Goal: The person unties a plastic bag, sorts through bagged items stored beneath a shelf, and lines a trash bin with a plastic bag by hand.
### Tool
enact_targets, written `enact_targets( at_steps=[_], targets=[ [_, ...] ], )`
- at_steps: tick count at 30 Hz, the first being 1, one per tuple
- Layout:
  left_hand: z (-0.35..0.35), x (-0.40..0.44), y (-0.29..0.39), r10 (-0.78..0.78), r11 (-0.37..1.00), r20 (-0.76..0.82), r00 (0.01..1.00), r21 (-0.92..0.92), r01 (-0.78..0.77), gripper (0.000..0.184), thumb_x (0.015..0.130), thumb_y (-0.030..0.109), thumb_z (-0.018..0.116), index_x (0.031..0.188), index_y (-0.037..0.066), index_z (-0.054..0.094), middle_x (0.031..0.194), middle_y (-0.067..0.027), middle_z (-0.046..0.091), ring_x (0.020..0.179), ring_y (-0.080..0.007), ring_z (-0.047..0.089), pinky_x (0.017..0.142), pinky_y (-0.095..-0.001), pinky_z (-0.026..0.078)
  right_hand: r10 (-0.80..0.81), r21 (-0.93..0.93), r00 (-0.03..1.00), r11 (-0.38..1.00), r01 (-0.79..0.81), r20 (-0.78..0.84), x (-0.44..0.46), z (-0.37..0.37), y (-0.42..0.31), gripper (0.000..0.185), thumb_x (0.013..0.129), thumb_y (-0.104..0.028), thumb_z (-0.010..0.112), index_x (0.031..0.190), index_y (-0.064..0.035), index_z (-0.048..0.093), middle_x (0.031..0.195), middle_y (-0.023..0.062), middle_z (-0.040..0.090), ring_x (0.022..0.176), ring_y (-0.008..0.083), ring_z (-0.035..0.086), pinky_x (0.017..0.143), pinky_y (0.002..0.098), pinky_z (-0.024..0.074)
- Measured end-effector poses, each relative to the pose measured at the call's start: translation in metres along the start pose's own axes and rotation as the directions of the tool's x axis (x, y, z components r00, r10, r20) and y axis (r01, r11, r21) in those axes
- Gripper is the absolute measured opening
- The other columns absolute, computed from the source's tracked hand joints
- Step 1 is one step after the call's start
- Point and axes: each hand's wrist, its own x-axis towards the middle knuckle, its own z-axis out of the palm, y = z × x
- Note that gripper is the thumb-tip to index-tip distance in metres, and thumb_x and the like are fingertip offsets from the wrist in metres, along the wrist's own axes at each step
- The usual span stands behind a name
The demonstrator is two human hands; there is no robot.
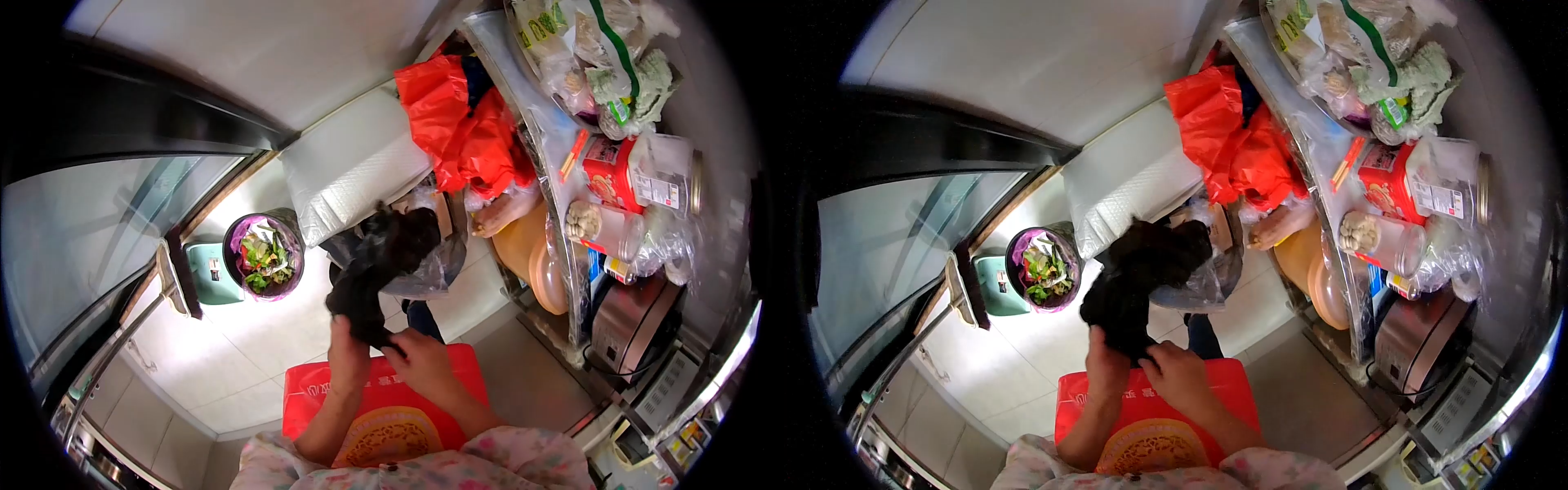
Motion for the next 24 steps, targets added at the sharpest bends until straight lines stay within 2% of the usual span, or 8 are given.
enact_targets(
  at_steps=[2, 4, 7, 8, 11, 15, 21, 24],
  targets=[
    [-0.012, -0.004, 0.009, -0.083, 0.968, -0.017, 0.996, -0.239, 0.076, 0.052, 0.095, 0.039, 0.033, 0.134, 0.005, 0.032, 0.132, -0.0103, 0.043, 0.119, -0.0255, 0.043, 0.102, -0.0385, 0.032, -0.165, -0.092, 0.986, 0.982, 0.166, 0.019, 0.001, 0.007, -0.012, 0.010, 0.074, -0.017, 0.063, 0.077, -0.0077, 0.059, 0.074, 0.0063, 0.055, 0.068, 0.0241, 0.058, 0.057, 0.0360, 0.0444],
    [-0.021, -0.008, 0.022, -0.086, 0.963, -0.074, 0.993, -0.263, 0.064, 0.053, 0.094, 0.042, 0.034, 0.133, 0.006, 0.034, 0.132, -0.0101, 0.043, 0.119, -0.0262, 0.043, 0.102, -0.0392, 0.032, -0.316, -0.156, 0.948, 0.936, 0.315, 0.020, 0.003, 0.018, -0.031, 0.011, 0.074, -0.017, 0.063, 0.073, -0.0084, 0.057, 0.073, 0.0049, 0.052, 0.069, 0.0225, 0.056, 0.059, 0.0353, 0.0425],
    [-0.031, -0.019, 0.044, 0.005, 0.986, -0.046, 0.999, -0.165, -0.013, 0.049, 0.093, 0.039, 0.038, 0.130, 0.007, 0.038, 0.129, -0.0093, 0.045, 0.116, -0.0253, 0.045, 0.101, -0.0390, 0.032, -0.381, -0.249, 0.922, 0.888, 0.387, 0.072, 0.000, 0.041, -0.052, 0.011, 0.072, -0.018, 0.060, 0.068, -0.0108, 0.052, 0.073, 0.0033, 0.048, 0.072, 0.0202, 0.053, 0.061, 0.0338, 0.0400],
    [-0.037, -0.022, 0.047, 0.011, 0.983, -0.034, 0.999, -0.181, -0.017, 0.046, 0.092, 0.036, 0.043, 0.127, 0.006, 0.040, 0.126, -0.0096, 0.047, 0.114, -0.0246, 0.046, 0.099, -0.0384, 0.035, -0.393, -0.253, 0.916, 0.881, 0.400, 0.082, -0.002, 0.046, -0.056, 0.010, 0.072, -0.018, 0.059, 0.068, -0.0111, 0.052, 0.072, 0.0033, 0.047, 0.071, 0.0202, 0.052, 0.061, 0.0339, 0.0393],
    [-0.042, -0.032, 0.057, 0.077, 0.995, -0.214, 0.974, 0.077, -0.061, 0.032, 0.088, 0.023, 0.053, 0.114, 0.005, 0.047, 0.110, -0.0088, 0.054, 0.100, -0.0208, 0.053, 0.086, -0.0354, 0.044, -0.431, -0.286, 0.899, 0.853, 0.436, 0.084, -0.010, 0.060, -0.061, 0.006, 0.070, -0.016, 0.054, 0.069, -0.0121, 0.050, 0.072, 0.0031, 0.046, 0.068, 0.0193, 0.049, 0.061, 0.0340, 0.0370],
    [-0.066, -0.038, 0.059, -0.010, 0.978, -0.460, 0.888, 0.180, 0.104, 0.013, 0.084, 0.014, 0.055, 0.094, 0.005, 0.051, 0.089, -0.0054, 0.057, 0.080, -0.0152, 0.056, 0.065, -0.0292, 0.048, -0.418, -0.307, 0.893, 0.839, 0.449, 0.166, -0.021, 0.066, -0.059, 0.006, 0.069, -0.015, 0.055, 0.073, -0.0108, 0.053, 0.074, 0.0032, 0.047, 0.072, 0.0192, 0.049, 0.063, 0.0335, 0.0360],
    [-0.072, -0.060, 0.065, 0.003, 0.970, -0.522, 0.853, 0.208, 0.123, 0.013, 0.089, 0.015, 0.045, 0.095, 0.004, 0.051, 0.089, -0.0073, 0.057, 0.082, -0.0170, 0.056, 0.065, -0.0294, 0.048, -0.338, -0.295, 0.915, 0.871, 0.393, 0.221, -0.037, 0.065, -0.044, 0.014, 0.066, -0.014, 0.058, 0.078, -0.0085, 0.056, 0.082, 0.0059, 0.048, 0.081, 0.0220, 0.048, 0.067, 0.0341, 0.0380],
    [-0.085, -0.068, 0.064, -0.041, 0.971, -0.399, 0.916, 0.201, 0.131, 0.016, 0.088, 0.016, 0.046, 0.099, 0.005, 0.051, 0.093, -0.0053, 0.058, 0.081, -0.0185, 0.057, 0.070, -0.0313, 0.048, -0.331, -0.268, 0.915, 0.882, 0.387, 0.233, -0.040, 0.063, -0.042, 0.013, 0.066, -0.014, 0.058, 0.077, -0.0086, 0.055, 0.081, 0.0058, 0.049, 0.080, 0.0224, 0.049, 0.067, 0.0332, 0.0390]
  ],
)
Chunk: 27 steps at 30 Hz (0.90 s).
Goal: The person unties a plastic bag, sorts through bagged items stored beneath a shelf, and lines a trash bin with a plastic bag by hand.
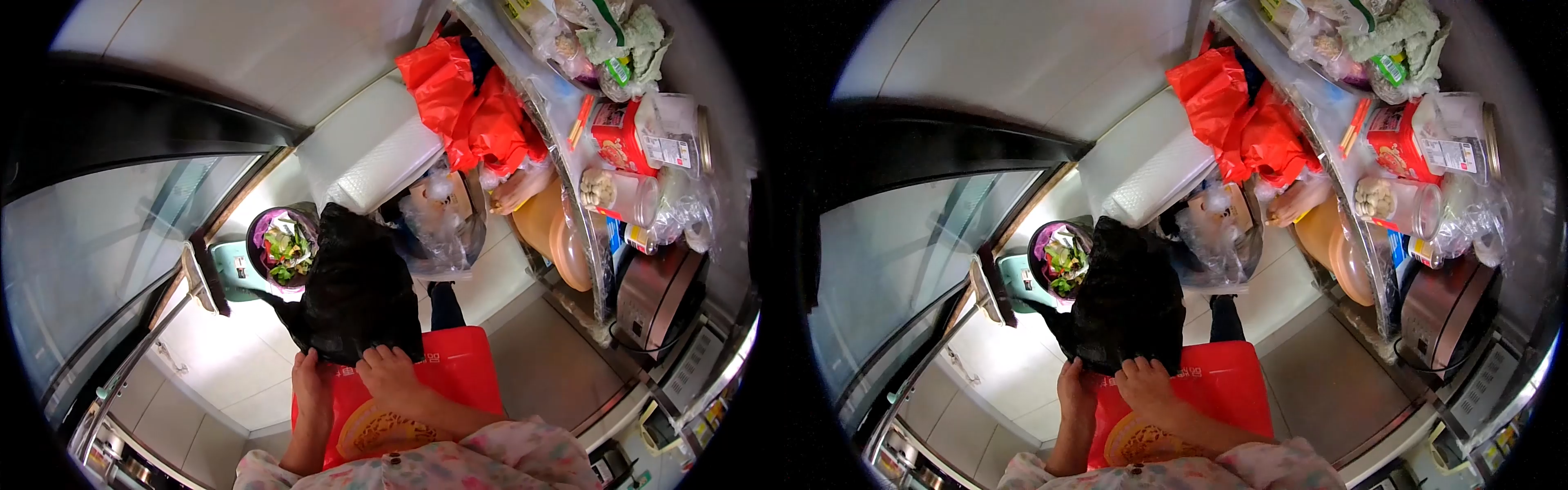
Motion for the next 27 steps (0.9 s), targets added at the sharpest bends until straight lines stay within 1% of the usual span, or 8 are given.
enact_targets(
  at_steps=[9, 12, 15, 18, 20, 22, 26, 27],
  targets=[
    [-0.003, -0.022, 0.014, 0.065, 0.993, -0.015, 0.998, -0.095, -0.066, 0.010, 0.086, 0.003, 0.051, 0.096, 0.003, 0.053, 0.091, -0.0049, 0.058, 0.081, -0.0148, 0.057, 0.073, -0.0299, 0.050, 0.053, 0.226, 0.995, 0.974, -0.033, -0.081, -0.005, 0.003, -0.012, 0.012, 0.068, -0.015, 0.061, 0.076, -0.0091, 0.053, 0.080, 0.0051, 0.047, 0.080, 0.0232, 0.050, 0.066, 0.0376, 0.0415],
    [-0.010, -0.032, 0.012, 0.154, 0.985, -0.002, 0.988, -0.085, -0.153, 0.016, 0.087, 0.001, 0.049, 0.102, 0.001, 0.054, 0.098, -0.0058, 0.059, 0.087, -0.0154, 0.058, 0.078, -0.0298, 0.049, 0.022, 0.151, 0.989, 0.988, 0.001, -0.145, -0.008, -0.004, -0.011, 0.018, 0.068, -0.018, 0.066, 0.079, -0.0075, 0.057, 0.083, 0.0056, 0.052, 0.080, 0.0237, 0.052, 0.066, 0.0338, 0.0426],
    [-0.017, -0.038, 0.008, 0.205, 0.973, 0.003, 0.979, -0.109, -0.203, 0.023, 0.085, -0.001, 0.046, 0.106, 0.000, 0.054, 0.102, -0.0069, 0.060, 0.092, -0.0165, 0.058, 0.083, -0.0299, 0.047, 0.034, 0.319, 0.979, 0.947, 0.033, -0.202, -0.005, -0.015, -0.002, 0.020, 0.072, -0.015, 0.067, 0.088, -0.0054, 0.059, 0.092, 0.0078, 0.056, 0.087, 0.0239, 0.054, 0.067, 0.0323, 0.0447],
    [-0.025, -0.046, 0.005, 0.248, 0.954, 0.039, 0.968, -0.185, -0.237, 0.026, 0.080, -0.002, 0.045, 0.103, -0.001, 0.057, 0.103, -0.0085, 0.061, 0.095, -0.0184, 0.058, 0.087, -0.0312, 0.046, 0.246, 0.724, 0.953, 0.688, -0.044, -0.176, -0.007, -0.020, 0.021, 0.024, 0.075, -0.011, 0.067, 0.097, -0.0035, 0.059, 0.099, 0.0103, 0.056, 0.094, 0.0228, 0.054, 0.071, 0.0304, 0.0459],
    [-0.026, -0.058, 0.008, 0.319, 0.941, 0.083, 0.944, -0.146, -0.306, 0.030, 0.079, 0.004, 0.051, 0.108, -0.002, 0.055, 0.106, -0.0095, 0.060, 0.098, -0.0210, 0.058, 0.087, -0.0331, 0.045, 0.309, 0.661, 0.925, 0.745, -0.090, -0.222, 0.000, -0.029, 0.049, 0.030, 0.076, -0.008, 0.066, 0.104, -0.0029, 0.056, 0.105, 0.0113, 0.055, 0.097, 0.0211, 0.053, 0.075, 0.0294, 0.0459],
    [-0.032, -0.075, 0.012, 0.350, 0.934, 0.129, 0.928, -0.128, -0.334, 0.036, 0.076, 0.008, 0.054, 0.111, -0.003, 0.053, 0.108, -0.0103, 0.060, 0.099, -0.0228, 0.057, 0.088, -0.0346, 0.045, 0.309, 0.592, 0.909, 0.801, -0.089, -0.281, 0.019, -0.031, 0.071, 0.040, 0.075, -0.016, 0.069, 0.110, -0.0042, 0.054, 0.108, 0.0130, 0.054, 0.092, 0.0277, 0.055, 0.076, 0.0343, 0.0457],
    [-0.054, -0.115, 0.037, 0.363, 0.932, 0.199, 0.910, -0.097, -0.351, 0.048, 0.065, 0.007, 0.055, 0.111, -0.006, 0.053, 0.108, -0.0121, 0.061, 0.097, -0.0236, 0.059, 0.088, -0.0352, 0.045, 0.188, 0.707, 0.966, 0.707, -0.007, -0.178, 0.082, -0.017, 0.085, 0.069, 0.076, -0.030, 0.069, 0.130, -0.0018, 0.037, 0.133, 0.0205, 0.035, 0.120, 0.0298, 0.038, 0.099, 0.0361, 0.0318],
    [-0.056, -0.128, 0.043, 0.375, 0.926, 0.167, 0.912, -0.108, -0.361, 0.034, 0.062, 0.003, 0.053, 0.094, -0.006, 0.058, 0.098, -0.0118, 0.063, 0.088, -0.0224, 0.060, 0.082, -0.0335, 0.046, 0.147, 0.721, 0.976, 0.692, 0.013, -0.158, 0.097, -0.015, 0.082, 0.075, 0.075, -0.034, 0.069, 0.133, -0.0012, 0.033, 0.138, 0.0220, 0.030, 0.127, 0.0303, 0.033, 0.103, 0.0363, 0.0277]
  ],
)
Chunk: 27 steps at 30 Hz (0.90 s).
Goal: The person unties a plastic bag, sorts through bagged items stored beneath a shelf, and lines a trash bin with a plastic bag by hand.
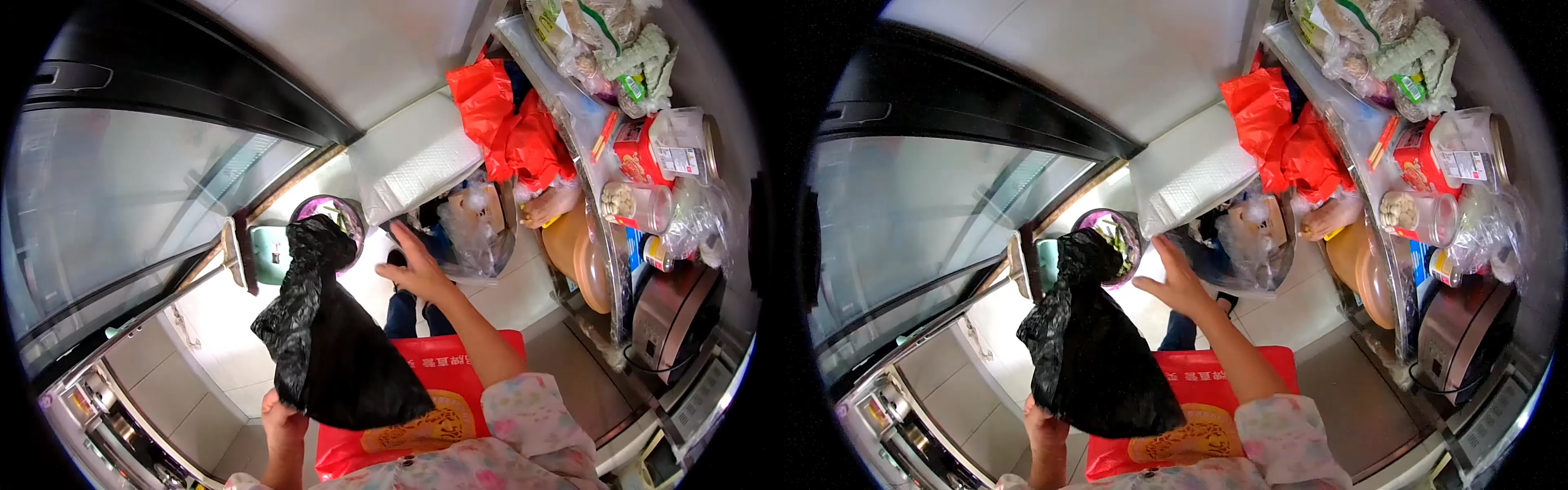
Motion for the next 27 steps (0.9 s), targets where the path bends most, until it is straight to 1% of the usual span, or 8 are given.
enact_targets(
  at_steps=[1, 4, 7, 8, 9, 13, 22, 27],
  targets=[
    [-0.001, -0.008, 0.008, 0.012, 1.000, -0.031, 0.999, -0.009, -0.013, 0.023, 0.059, 0.000, 0.050, 0.078, -0.005, 0.063, 0.088, -0.0115, 0.065, 0.079, -0.0212, 0.062, 0.075, -0.0318, 0.048, 0.169, 0.058, 0.974, 0.982, -0.179, 0.152, 0.011, 0.000, -0.015, 0.088, 0.073, -0.047, 0.066, 0.137, -0.0016, 0.026, 0.144, 0.0228, 0.018, 0.136, 0.0309, 0.011, 0.108, 0.0381, 0.0160],
    [-0.037, -0.026, 0.021, 0.016, 0.994, 0.018, 1.000, 0.107, -0.017, 0.046, 0.059, 0.009, 0.065, 0.101, -0.008, 0.058, 0.095, -0.0138, 0.064, 0.081, -0.0252, 0.064, 0.073, -0.0353, 0.052, 0.220, 0.058, 0.900, 0.964, -0.260, 0.377, 0.031, 0.023, -0.005, 0.092, 0.070, -0.057, 0.063, 0.138, -0.0057, 0.029, 0.148, 0.0179, 0.008, 0.137, 0.0306, -0.005, 0.110, 0.0417, 0.0087],
    [-0.047, -0.025, 0.029, -0.023, 0.999, 0.014, 1.000, 0.038, 0.022, 0.048, 0.060, 0.009, 0.066, 0.103, -0.008, 0.057, 0.095, -0.0136, 0.064, 0.080, -0.0253, 0.064, 0.073, -0.0361, 0.052, 0.053, 0.356, 0.938, 0.917, -0.182, 0.344, 0.026, 0.025, -0.026, 0.049, 0.077, -0.033, 0.067, 0.111, 0.0005, 0.058, 0.122, 0.0141, 0.050, 0.116, 0.0208, 0.043, 0.095, 0.0307, 0.0334],
    [-0.041, -0.020, 0.030, -0.030, 0.999, -0.094, 0.995, 0.037, 0.033, 0.029, 0.058, 0.004, 0.056, 0.084, -0.007, 0.064, 0.089, -0.0133, 0.066, 0.079, -0.0236, 0.063, 0.077, -0.0348, 0.050, 0.089, 0.344, 0.951, 0.919, -0.193, 0.297, 0.026, 0.024, -0.021, 0.038, 0.078, -0.028, 0.067, 0.102, 0.0017, 0.060, 0.105, 0.0088, 0.055, 0.100, 0.0157, 0.048, 0.085, 0.0277, 0.0377],
    [-0.049, -0.012, 0.027, 0.019, 1.000, -0.078, 0.997, 0.026, -0.017, 0.041, 0.061, 0.006, 0.056, 0.100, -0.007, 0.059, 0.098, -0.0135, 0.064, 0.089, -0.0222, 0.062, 0.083, -0.0340, 0.048, 0.126, 0.331, 0.960, 0.921, -0.207, 0.249, 0.023, 0.020, -0.014, 0.029, 0.079, -0.022, 0.067, 0.093, 0.0028, 0.062, 0.088, 0.0035, 0.060, 0.083, 0.0106, 0.053, 0.074, 0.0247, 0.0419],
    [-0.071, 0.030, 0.009, 0.107, 0.994, -0.237, 0.966, -0.005, -0.112, 0.023, 0.074, 0.005, 0.047, 0.095, -0.002, 0.054, 0.095, -0.0102, 0.061, 0.089, -0.0194, 0.058, 0.082, -0.0308, 0.045, 0.116, 0.562, 0.993, 0.822, -0.093, -0.006, 0.005, -0.040, -0.045, 0.019, 0.082, -0.008, 0.061, 0.099, -0.0006, 0.061, 0.088, -0.0016, 0.060, 0.079, 0.0058, 0.053, 0.072, 0.0204, 0.0437],
    [-0.022, 0.082, -0.033, -0.045, 0.986, 0.026, 0.999, -0.160, 0.049, 0.035, 0.080, 0.018, 0.051, 0.110, 0.000, 0.047, 0.106, -0.0115, 0.055, 0.101, -0.0212, 0.053, 0.087, -0.0348, 0.043, 0.022, 0.181, 0.967, 0.983, 0.026, -0.254, -0.042, -0.117, -0.054, 0.014, 0.080, -0.006, 0.064, 0.091, 0.0010, 0.059, 0.081, -0.0027, 0.057, 0.073, 0.0043, 0.049, 0.065, 0.0185, 0.0411],
    [-0.015, 0.108, -0.065, 0.002, 0.988, -0.140, 0.990, 0.154, 0.019, 0.021, 0.087, 0.017, 0.055, 0.103, 0.004, 0.053, 0.092, -0.0040, 0.059, 0.081, -0.0124, 0.057, 0.076, -0.0253, 0.045, 0.001, 0.176, 0.939, 0.982, 0.064, -0.345, -0.055, -0.135, -0.062, 0.013, 0.080, -0.003, 0.065, 0.088, -0.0017, 0.055, 0.080, -0.0027, 0.055, 0.073, 0.0040, 0.048, 0.066, 0.0186, 0.0404]
  ],
)
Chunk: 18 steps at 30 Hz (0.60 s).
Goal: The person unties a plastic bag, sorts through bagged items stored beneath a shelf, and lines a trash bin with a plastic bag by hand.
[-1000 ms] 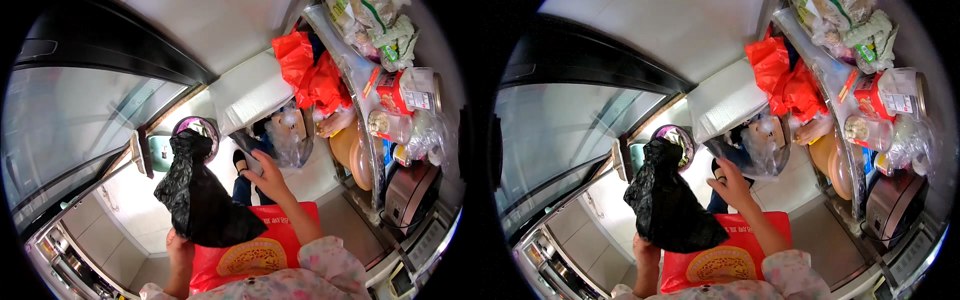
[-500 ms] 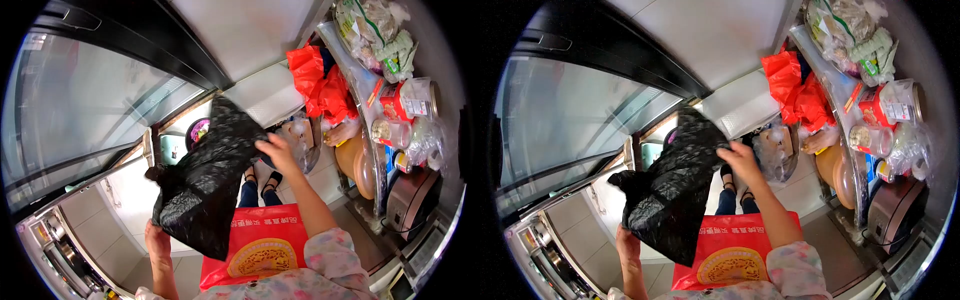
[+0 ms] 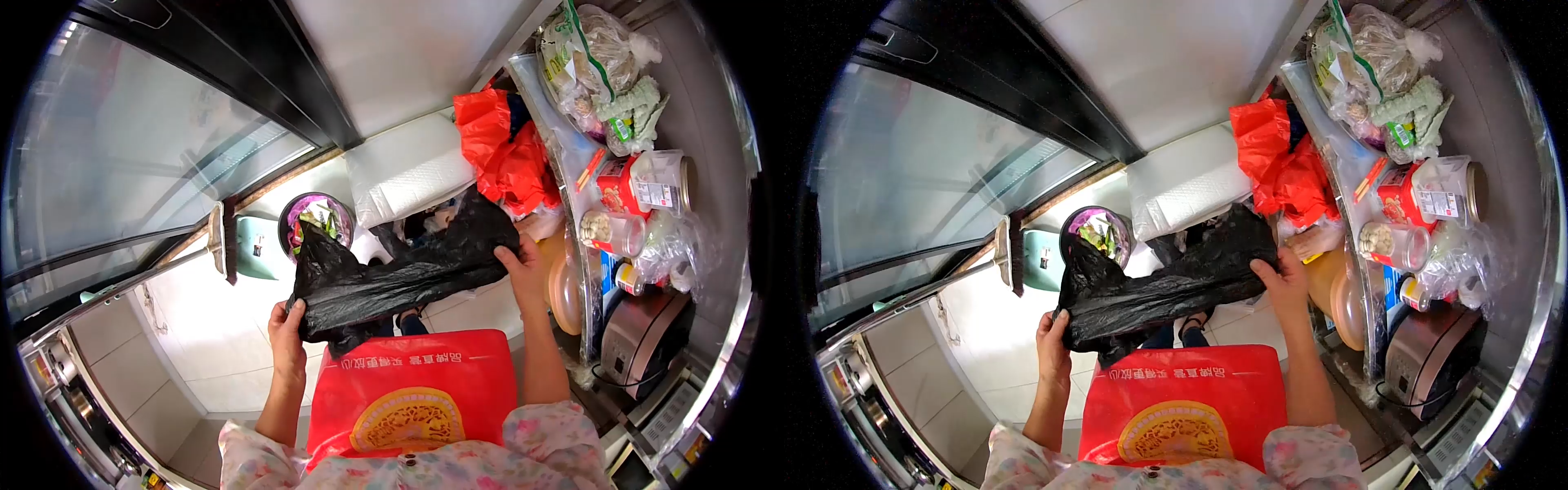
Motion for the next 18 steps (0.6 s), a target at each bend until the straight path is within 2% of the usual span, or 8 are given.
enact_targets(
  at_steps=[3, 6, 10, 11, 15, 18],
  targets=[
    [0.016, 0.008, -0.001, -0.034, 0.966, -0.036, 0.999, -0.258, 0.024, 0.017, 0.089, 0.017, 0.052, 0.101, 0.005, 0.054, 0.089, -0.0033, 0.061, 0.075, -0.0116, 0.058, 0.072, -0.0240, 0.047, -0.023, 0.039, 0.994, 0.999, 0.027, -0.106, 0.003, -0.021, 0.015, 0.015, 0.078, 0.000, 0.065, 0.082, -0.0042, 0.052, 0.077, -0.0029, 0.054, 0.071, 0.0042, 0.048, 0.067, 0.0192, 0.0406],
    [0.031, 0.007, 0.010, -0.015, 0.942, 0.002, 1.000, -0.336, 0.015, 0.018, 0.090, 0.017, 0.050, 0.103, 0.005, 0.054, 0.092, -0.0045, 0.061, 0.077, -0.0129, 0.058, 0.072, -0.0263, 0.048, 0.065, 0.134, 0.992, 0.990, -0.050, -0.108, -0.003, -0.038, 0.018, 0.014, 0.078, 0.001, 0.064, 0.084, -0.0039, 0.053, 0.078, -0.0018, 0.056, 0.071, 0.0048, 0.049, 0.067, 0.0194, 0.0408],
    [0.034, 0.018, 0.011, -0.029, 0.954, -0.011, 1.000, -0.300, 0.025, 0.020, 0.090, 0.016, 0.050, 0.105, 0.005, 0.055, 0.092, -0.0056, 0.061, 0.078, -0.0140, 0.058, 0.074, -0.0280, 0.049, 0.108, 0.131, 0.994, 0.986, -0.107, -0.005, -0.017, -0.054, 0.005, 0.021, 0.074, -0.001, 0.067, 0.092, -0.0026, 0.057, 0.083, -0.0001, 0.059, 0.075, 0.0069, 0.053, 0.070, 0.0209, 0.0430],
    [0.034, 0.022, 0.009, -0.014, 0.959, -0.013, 1.000, -0.284, 0.009, 0.018, 0.089, 0.015, 0.051, 0.103, 0.005, 0.056, 0.090, -0.0054, 0.061, 0.077, -0.0138, 0.058, 0.073, -0.0278, 0.049, 0.117, 0.134, 0.992, 0.984, -0.121, 0.036, -0.021, -0.062, 0.007, 0.026, 0.072, -0.004, 0.068, 0.095, -0.0022, 0.057, 0.088, 0.0001, 0.060, 0.079, 0.0085, 0.055, 0.073, 0.0228, 0.0443],
    [0.041, 0.030, 0.005, 0.007, 0.975, -0.027, 1.000, -0.223, -0.013, 0.009, 0.087, 0.012, 0.056, 0.090, 0.005, 0.058, 0.083, -0.0040, 0.061, 0.073, -0.0131, 0.058, 0.071, -0.0272, 0.049, 0.153, 0.207, 0.971, 0.960, -0.190, 0.182, -0.034, -0.075, -0.001, 0.032, 0.071, -0.006, 0.068, 0.101, -0.0010, 0.058, 0.093, -0.0013, 0.059, 0.081, 0.0094, 0.054, 0.075, 0.0231, 0.0434],
    [0.048, 0.037, 0.006, -0.012, 0.981, -0.020, 1.000, -0.193, 0.008, 0.008, 0.086, 0.013, 0.058, 0.082, 0.006, 0.058, 0.079, -0.0028, 0.060, 0.071, -0.0120, 0.057, 0.068, -0.0260, 0.049, 0.249, 0.125, 0.964, 0.958, -0.259, 0.093, -0.038, -0.076, -0.003, 0.027, 0.075, -0.006, 0.065, 0.100, -0.0005, 0.059, 0.092, -0.0014, 0.059, 0.080, 0.0087, 0.054, 0.076, 0.0227, 0.0425]
  ],
)
